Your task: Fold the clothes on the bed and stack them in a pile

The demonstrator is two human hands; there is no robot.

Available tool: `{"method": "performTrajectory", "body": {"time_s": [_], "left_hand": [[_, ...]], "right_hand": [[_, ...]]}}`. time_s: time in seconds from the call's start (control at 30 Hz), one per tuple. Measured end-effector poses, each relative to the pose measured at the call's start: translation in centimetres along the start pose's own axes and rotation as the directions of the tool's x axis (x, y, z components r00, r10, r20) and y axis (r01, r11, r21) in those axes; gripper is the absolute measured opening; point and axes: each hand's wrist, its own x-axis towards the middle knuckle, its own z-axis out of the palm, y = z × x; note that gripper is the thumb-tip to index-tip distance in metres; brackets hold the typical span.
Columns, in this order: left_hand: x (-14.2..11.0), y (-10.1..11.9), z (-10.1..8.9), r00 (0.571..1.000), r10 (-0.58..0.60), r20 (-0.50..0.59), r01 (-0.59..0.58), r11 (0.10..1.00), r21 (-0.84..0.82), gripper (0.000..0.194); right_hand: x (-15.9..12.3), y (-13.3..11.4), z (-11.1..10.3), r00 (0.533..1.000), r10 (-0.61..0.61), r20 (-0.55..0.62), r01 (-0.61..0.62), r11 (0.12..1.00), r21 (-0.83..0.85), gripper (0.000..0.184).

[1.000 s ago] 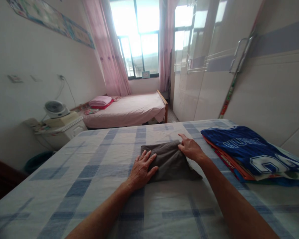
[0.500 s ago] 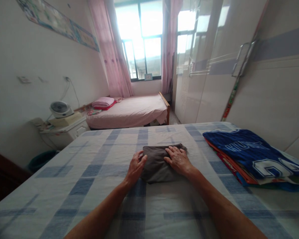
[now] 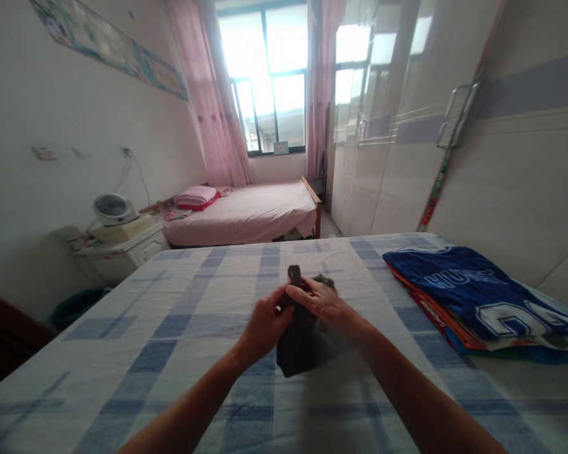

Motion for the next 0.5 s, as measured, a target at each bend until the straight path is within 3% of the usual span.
{"method": "performTrajectory", "body": {"time_s": [0.13,0.23,0.33,0.43,0.5], "left_hand": [[-1.5,1.4,1.1,0.989,0.092,0.116,-0.127,0.93,0.344,0.037],[-2.1,1.5,1.5,0.988,0.108,0.112,-0.139,0.935,0.326,0.035],[-1.8,1.4,0.9,0.988,0.136,-0.078,-0.126,0.985,0.115,0.031],[-0.8,1.0,-0.6,0.936,0.102,-0.338,-0.126,0.991,-0.048,0.031],[0.0,0.3,-2.0,0.897,0.037,-0.441,-0.096,0.989,-0.112,0.033]], "right_hand": [[-0.1,0.5,0.2,0.997,0.039,-0.06,-0.025,0.978,0.209,0.037],[0.2,1.4,0.3,0.994,0.031,-0.104,0.013,0.916,0.4,0.032],[1.0,0.2,0.0,0.992,0.047,-0.115,0.028,0.816,0.577,0.033],[2.3,-3.0,-1.3,0.975,0.054,-0.216,0.106,0.738,0.666,0.031],[3.1,-4.4,-2.5,0.942,0.053,-0.332,0.197,0.713,0.672,0.029]]}}
